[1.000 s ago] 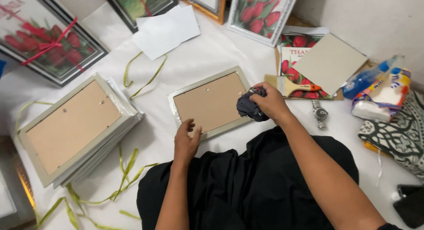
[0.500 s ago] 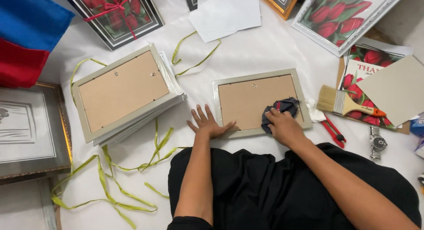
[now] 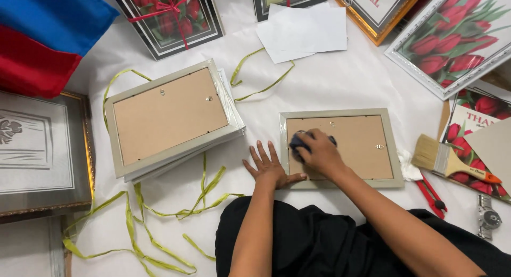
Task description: The person assembles a picture frame by inserting a backing board and securing it with metal tabs. They then use a brush to dust the frame and a cloth to wipe it clean before placing it aside.
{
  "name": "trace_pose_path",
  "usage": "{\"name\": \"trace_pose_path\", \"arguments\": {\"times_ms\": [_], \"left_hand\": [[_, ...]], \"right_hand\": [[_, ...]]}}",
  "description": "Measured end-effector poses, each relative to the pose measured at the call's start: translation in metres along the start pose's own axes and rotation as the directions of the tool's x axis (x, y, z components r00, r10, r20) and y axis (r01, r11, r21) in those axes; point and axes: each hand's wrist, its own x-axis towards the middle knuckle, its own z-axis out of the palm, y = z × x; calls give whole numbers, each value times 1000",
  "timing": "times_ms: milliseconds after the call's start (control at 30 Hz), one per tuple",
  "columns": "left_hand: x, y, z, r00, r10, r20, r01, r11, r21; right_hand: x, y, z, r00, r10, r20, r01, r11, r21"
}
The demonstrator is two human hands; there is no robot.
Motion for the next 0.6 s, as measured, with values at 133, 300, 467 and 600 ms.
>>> {"name": "trace_pose_path", "arguments": {"times_ms": [133, 300, 467, 600], "left_hand": [[12, 0, 3, 1000, -25, -4, 25, 999, 25], [8, -1, -3, 999, -6, 32, 7, 999, -33], [3, -1, -6, 999, -3, 34, 5, 999, -43], [-3, 1, -11, 999, -12, 43, 14, 999, -32]], "right_hand": [[57, -10, 35, 993, -110, 43, 115, 983, -141], [108, -25, 13, 980, 51, 193, -17, 985, -172], [96, -34, -1, 919, 51, 390, 20, 984, -176], [109, -49, -43, 955, 159, 251, -159, 987, -21]]}}
